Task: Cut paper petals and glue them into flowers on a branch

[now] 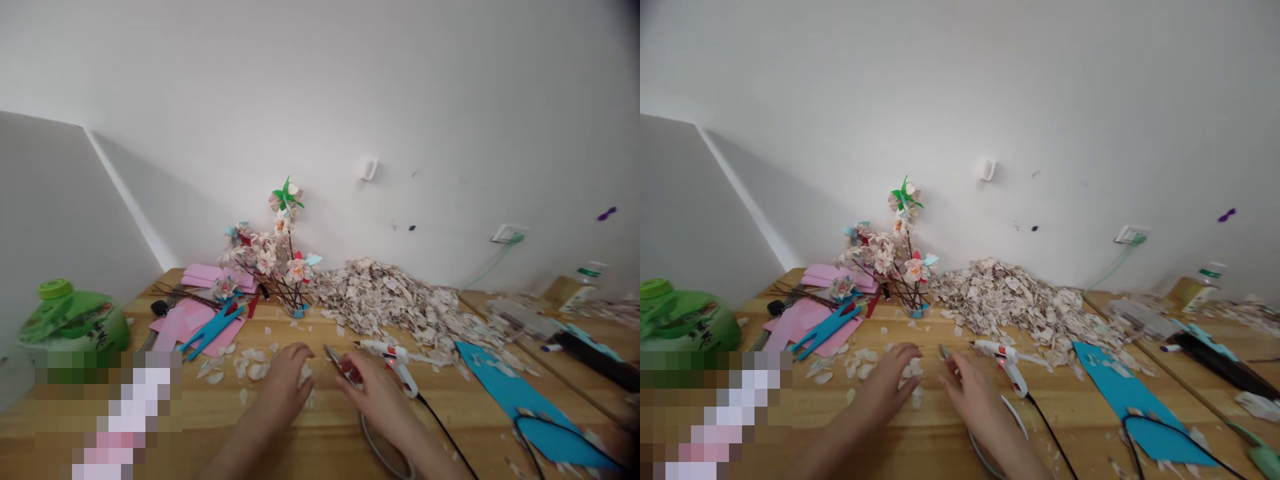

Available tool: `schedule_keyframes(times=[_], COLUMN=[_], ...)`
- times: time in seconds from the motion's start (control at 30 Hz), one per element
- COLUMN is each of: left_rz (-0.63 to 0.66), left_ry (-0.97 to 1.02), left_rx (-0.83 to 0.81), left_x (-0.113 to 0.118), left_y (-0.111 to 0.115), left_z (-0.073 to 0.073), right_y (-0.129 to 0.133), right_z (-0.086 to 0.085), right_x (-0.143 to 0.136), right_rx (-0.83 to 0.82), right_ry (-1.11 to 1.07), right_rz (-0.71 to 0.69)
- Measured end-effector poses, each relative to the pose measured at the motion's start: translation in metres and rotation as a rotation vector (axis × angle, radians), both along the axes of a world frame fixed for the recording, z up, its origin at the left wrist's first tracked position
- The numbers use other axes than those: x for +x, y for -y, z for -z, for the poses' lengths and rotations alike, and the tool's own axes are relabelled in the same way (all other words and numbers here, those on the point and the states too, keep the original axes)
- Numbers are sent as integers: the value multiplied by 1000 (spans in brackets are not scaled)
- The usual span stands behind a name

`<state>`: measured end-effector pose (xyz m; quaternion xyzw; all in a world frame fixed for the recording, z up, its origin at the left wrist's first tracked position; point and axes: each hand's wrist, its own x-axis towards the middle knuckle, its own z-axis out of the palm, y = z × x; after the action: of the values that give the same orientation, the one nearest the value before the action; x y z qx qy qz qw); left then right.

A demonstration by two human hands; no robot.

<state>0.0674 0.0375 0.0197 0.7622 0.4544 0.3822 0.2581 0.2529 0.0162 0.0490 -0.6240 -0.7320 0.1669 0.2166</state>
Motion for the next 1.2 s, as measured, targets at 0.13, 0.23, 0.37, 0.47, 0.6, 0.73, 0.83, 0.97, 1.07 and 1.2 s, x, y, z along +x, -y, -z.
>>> schedule_keyframes(times=[0.13,0.23,0.37,0.47,0.6,0.73,0.83,0.97,1.07,1.2], left_rz=[161,203,148,74,-62,-273,-360,-299,-153,-41], left_ry=[-280,-432,-570,-633,-696,-733,-716,-660,-616,-566], left_rx=[13,24,33,47,59,70,91,111,116,105], left_x=[15,12,-1,-19,-52,-73,-68,-42,-27,-22], left_y=[5,5,0,-4,-9,-13,-17,-16,-12,-8], left_z=[29,40,43,45,46,40,31,25,30,41], right_y=[23,35,43,45,45,45,44,41,36,27], right_z=[16,29,43,47,48,51,50,43,48,65], right_x=[30,53,74,78,72,64,56,48,50,61], right_rx=[-43,-33,2,17,44,-15,-67,-123,-87,-61], right_ry=[-90,-102,-109,-84,7,107,165,176,119,-127], right_rz=[45,118,154,153,113,115,147,206,248,298])
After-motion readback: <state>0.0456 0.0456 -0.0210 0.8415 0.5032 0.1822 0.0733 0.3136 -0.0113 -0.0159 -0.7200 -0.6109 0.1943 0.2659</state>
